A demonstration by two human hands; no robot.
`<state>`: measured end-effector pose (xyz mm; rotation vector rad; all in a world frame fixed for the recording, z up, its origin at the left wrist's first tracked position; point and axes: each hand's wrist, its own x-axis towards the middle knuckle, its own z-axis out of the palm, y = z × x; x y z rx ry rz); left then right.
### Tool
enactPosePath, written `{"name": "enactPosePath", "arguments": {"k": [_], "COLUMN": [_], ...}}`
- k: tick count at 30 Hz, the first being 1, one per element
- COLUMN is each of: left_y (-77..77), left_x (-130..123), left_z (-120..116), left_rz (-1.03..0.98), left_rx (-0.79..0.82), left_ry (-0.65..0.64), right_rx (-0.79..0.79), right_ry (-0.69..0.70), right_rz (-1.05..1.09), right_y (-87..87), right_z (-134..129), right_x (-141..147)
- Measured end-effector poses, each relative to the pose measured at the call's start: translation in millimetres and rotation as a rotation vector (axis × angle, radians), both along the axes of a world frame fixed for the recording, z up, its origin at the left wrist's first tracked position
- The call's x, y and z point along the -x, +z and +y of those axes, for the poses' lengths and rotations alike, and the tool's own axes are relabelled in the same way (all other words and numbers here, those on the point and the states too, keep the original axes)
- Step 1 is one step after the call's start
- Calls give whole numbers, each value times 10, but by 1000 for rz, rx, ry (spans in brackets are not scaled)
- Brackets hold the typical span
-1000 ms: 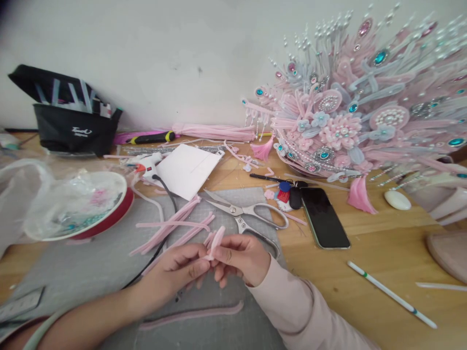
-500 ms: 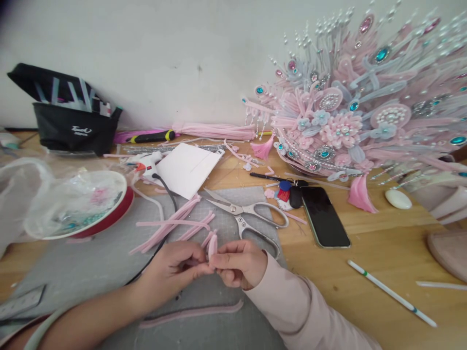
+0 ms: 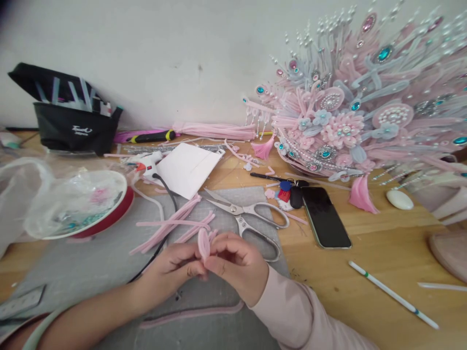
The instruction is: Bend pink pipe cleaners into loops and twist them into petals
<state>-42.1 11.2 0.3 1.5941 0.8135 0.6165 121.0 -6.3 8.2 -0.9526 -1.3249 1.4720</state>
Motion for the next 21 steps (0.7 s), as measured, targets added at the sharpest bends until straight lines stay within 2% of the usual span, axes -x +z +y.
{"name": "enactPosePath", "arguments": {"k": [3,5,8,10,16,21], "left_y": [12,11,8,11,14,-5], "left_x": [21,38,51,48,30,28], "left_z": [19,33,48,52,57,59], "left_rz": [144,249,399,472,568,558], "left_rx": [-206,-350,-483,-504,-525,-525], "left_ry": [110,174,174,148,99,73], "right_rx": [-221,-432,-747,-853,-854,-767], "right_ry": [-197,-278,-291,-292,-288,-139], "right_rz": [-268,-520,-845,-964,-1035,-1176], "right_y": [4,-2,-4,11,33,-166], "right_z": [24,44,61,53,-1,8], "right_x": [-64,-102,-131,-140,-154,-86]}}
